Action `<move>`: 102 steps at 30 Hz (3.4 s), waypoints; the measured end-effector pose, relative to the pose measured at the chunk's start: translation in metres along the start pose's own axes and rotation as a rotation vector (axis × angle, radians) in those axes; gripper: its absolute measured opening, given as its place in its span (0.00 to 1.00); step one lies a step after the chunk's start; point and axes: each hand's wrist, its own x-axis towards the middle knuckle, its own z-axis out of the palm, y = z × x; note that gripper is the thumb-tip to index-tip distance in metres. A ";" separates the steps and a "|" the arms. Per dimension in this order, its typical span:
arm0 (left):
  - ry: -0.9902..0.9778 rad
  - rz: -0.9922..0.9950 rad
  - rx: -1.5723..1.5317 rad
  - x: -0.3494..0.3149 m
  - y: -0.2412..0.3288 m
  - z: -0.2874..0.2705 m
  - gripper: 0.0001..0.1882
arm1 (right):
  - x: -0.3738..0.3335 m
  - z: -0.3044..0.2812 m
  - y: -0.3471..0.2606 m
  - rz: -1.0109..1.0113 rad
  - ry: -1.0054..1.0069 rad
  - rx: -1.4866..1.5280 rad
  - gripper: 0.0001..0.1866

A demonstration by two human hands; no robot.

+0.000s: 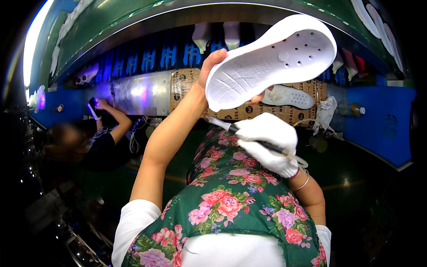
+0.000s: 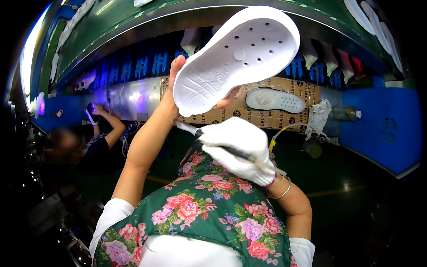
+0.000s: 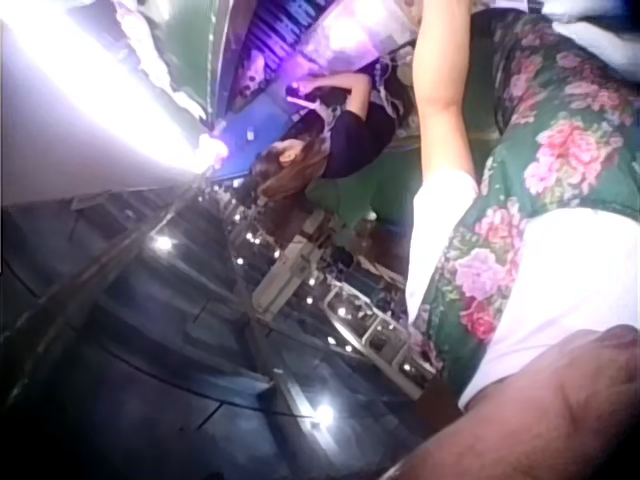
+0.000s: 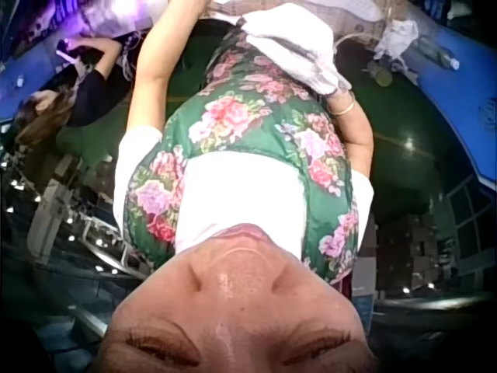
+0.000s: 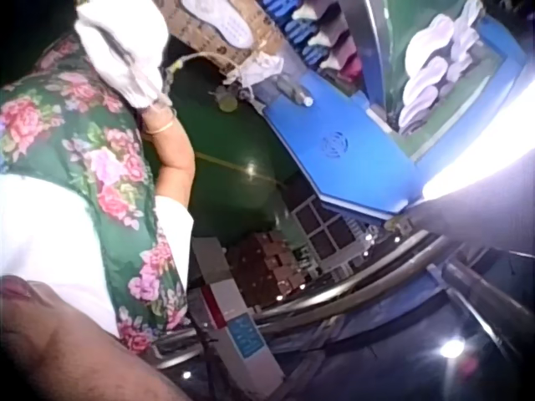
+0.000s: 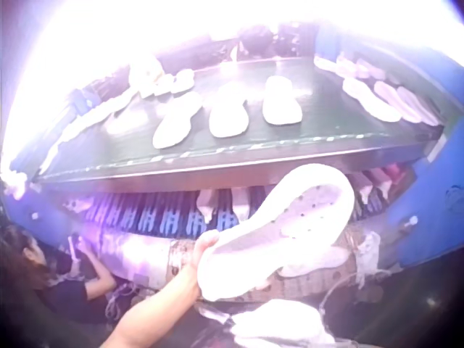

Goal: The person applies adhesive to shoe soles using a brush applicator and places the soles onto an overhead conveyor belt.

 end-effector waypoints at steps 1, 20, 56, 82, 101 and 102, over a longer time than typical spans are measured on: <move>0.063 0.010 -0.002 0.000 -0.002 0.004 0.49 | -0.003 -0.001 0.005 0.053 0.113 0.051 0.11; 0.213 0.049 0.127 0.005 -0.034 0.031 0.61 | -0.029 -0.073 -0.006 0.167 0.469 0.205 0.10; 0.965 1.199 1.005 -0.077 0.130 0.046 0.19 | -0.045 -0.038 0.057 0.390 0.843 0.966 0.11; 0.515 0.334 -0.053 -0.077 -0.078 0.042 0.63 | 0.047 0.013 0.011 -0.030 0.299 -0.076 0.12; 0.187 0.358 0.200 -0.077 -0.062 0.017 0.53 | 0.065 0.031 0.010 -0.222 0.303 -0.251 0.12; 0.584 0.371 0.241 -0.075 -0.060 0.028 0.53 | 0.065 0.032 0.006 -0.252 0.206 -0.365 0.13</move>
